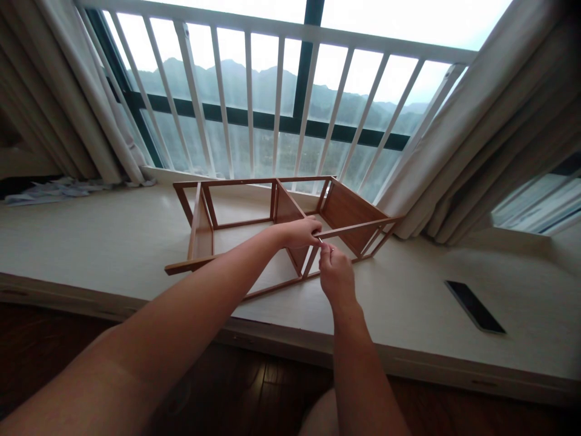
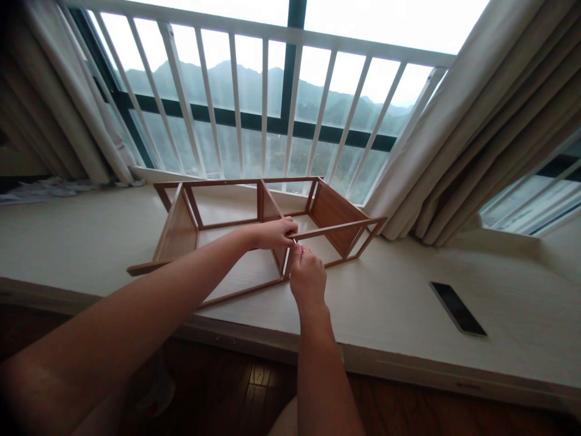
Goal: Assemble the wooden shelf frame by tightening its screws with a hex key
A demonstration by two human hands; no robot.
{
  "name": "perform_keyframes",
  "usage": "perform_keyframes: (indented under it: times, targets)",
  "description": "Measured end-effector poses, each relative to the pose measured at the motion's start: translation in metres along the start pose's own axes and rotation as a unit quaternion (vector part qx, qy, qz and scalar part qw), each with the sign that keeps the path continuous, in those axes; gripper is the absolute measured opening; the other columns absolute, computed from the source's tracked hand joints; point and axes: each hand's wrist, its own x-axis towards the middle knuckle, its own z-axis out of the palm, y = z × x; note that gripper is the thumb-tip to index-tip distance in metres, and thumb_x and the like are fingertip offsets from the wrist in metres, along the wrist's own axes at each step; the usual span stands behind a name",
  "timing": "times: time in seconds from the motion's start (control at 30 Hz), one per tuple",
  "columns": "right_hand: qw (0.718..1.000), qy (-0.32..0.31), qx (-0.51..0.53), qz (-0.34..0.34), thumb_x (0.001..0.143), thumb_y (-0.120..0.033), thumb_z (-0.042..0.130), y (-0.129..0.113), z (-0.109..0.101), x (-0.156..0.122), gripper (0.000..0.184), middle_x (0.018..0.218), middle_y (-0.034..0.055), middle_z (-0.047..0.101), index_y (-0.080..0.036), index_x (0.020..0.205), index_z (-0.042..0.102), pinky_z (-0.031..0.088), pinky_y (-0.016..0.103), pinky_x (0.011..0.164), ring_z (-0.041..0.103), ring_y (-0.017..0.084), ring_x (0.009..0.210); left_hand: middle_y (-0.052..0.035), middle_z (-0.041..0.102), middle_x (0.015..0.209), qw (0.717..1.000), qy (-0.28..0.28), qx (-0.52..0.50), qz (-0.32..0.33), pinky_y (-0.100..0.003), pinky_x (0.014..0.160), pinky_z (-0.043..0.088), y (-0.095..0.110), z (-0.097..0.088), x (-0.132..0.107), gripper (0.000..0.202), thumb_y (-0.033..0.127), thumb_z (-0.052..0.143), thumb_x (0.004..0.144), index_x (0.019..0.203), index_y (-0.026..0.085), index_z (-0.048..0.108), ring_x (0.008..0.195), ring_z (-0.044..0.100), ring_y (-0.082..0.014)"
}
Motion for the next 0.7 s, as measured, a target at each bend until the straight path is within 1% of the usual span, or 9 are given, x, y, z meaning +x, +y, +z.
perform_keyframes:
  times: [0.1, 0.2, 0.37, 0.5, 0.6, 0.7]
  targets:
    - [0.998, -0.005, 0.061, 0.009, 0.098, -0.047, 0.028, 0.002, 0.003, 0.000, 0.047, 0.062, 0.0041, 0.060, -0.020, 0.074, 0.059, 0.022, 0.028, 0.055, 0.047, 0.017, 0.055, -0.0025, 0.048, 0.098, 1.000, 0.003, 0.003, 0.002, -0.025, 0.079, 0.042, 0.000, 0.000, 0.000, 0.019, 0.034, 0.059, 0.082, 0.083, 0.017, 0.051, 0.084, 0.049, -0.0145]
    - [0.995, 0.000, 0.094, 0.022, 0.097, -0.051, 0.028, 0.004, 0.006, 0.000, 0.050, 0.058, 0.0036, 0.058, -0.020, 0.069, 0.056, 0.023, 0.028, 0.053, 0.046, 0.017, 0.054, -0.0023, 0.047, 0.098, 1.000, 0.001, 0.003, 0.000, -0.024, 0.079, 0.042, 0.001, -0.001, -0.001, 0.019, 0.034, 0.059, 0.083, 0.084, 0.017, 0.051, 0.084, 0.049, -0.0141]
    - [0.995, 0.005, 0.098, 0.017, 0.097, -0.053, 0.024, 0.004, 0.007, -0.001, 0.053, 0.057, 0.0027, 0.056, -0.021, 0.066, 0.053, 0.026, 0.028, 0.054, 0.046, 0.016, 0.052, -0.0022, 0.047, 0.098, 1.000, 0.000, -0.007, 0.001, -0.024, 0.077, 0.042, 0.001, 0.000, -0.001, 0.019, 0.034, 0.058, 0.083, 0.085, 0.017, 0.051, 0.083, 0.049, -0.0139]
    - [0.994, 0.015, 0.105, 0.003, 0.098, -0.051, 0.025, 0.005, 0.006, -0.001, 0.054, 0.051, 0.0011, 0.052, -0.021, 0.059, 0.047, 0.028, 0.028, 0.055, 0.045, 0.015, 0.051, -0.0021, 0.047, 0.099, 1.000, 0.005, -0.017, 0.000, -0.025, 0.077, 0.042, -0.001, 0.002, 0.000, 0.021, 0.036, 0.060, 0.081, 0.085, 0.017, 0.052, 0.083, 0.049, -0.0141]
    - [0.986, 0.006, 0.162, 0.025, 0.097, -0.053, 0.026, 0.005, 0.008, -0.001, 0.056, 0.046, 0.0001, 0.050, -0.021, 0.056, 0.047, 0.029, 0.027, 0.051, 0.044, 0.014, 0.046, -0.0021, 0.047, 0.098, 1.000, 0.007, -0.019, 0.000, -0.025, 0.076, 0.042, -0.001, 0.002, 0.000, 0.022, 0.037, 0.060, 0.080, 0.083, 0.017, 0.051, 0.082, 0.049, -0.0143]
    - [0.965, -0.012, 0.252, 0.066, 0.095, -0.056, 0.029, 0.005, 0.012, 0.000, 0.056, 0.043, -0.0006, 0.049, -0.021, 0.056, 0.049, 0.029, 0.027, 0.046, 0.044, 0.013, 0.040, -0.0022, 0.048, 0.098, 1.000, 0.001, -0.016, -0.003, -0.026, 0.075, 0.042, 0.000, 0.000, 0.000, 0.021, 0.036, 0.060, 0.080, 0.082, 0.017, 0.050, 0.082, 0.050, -0.0144]
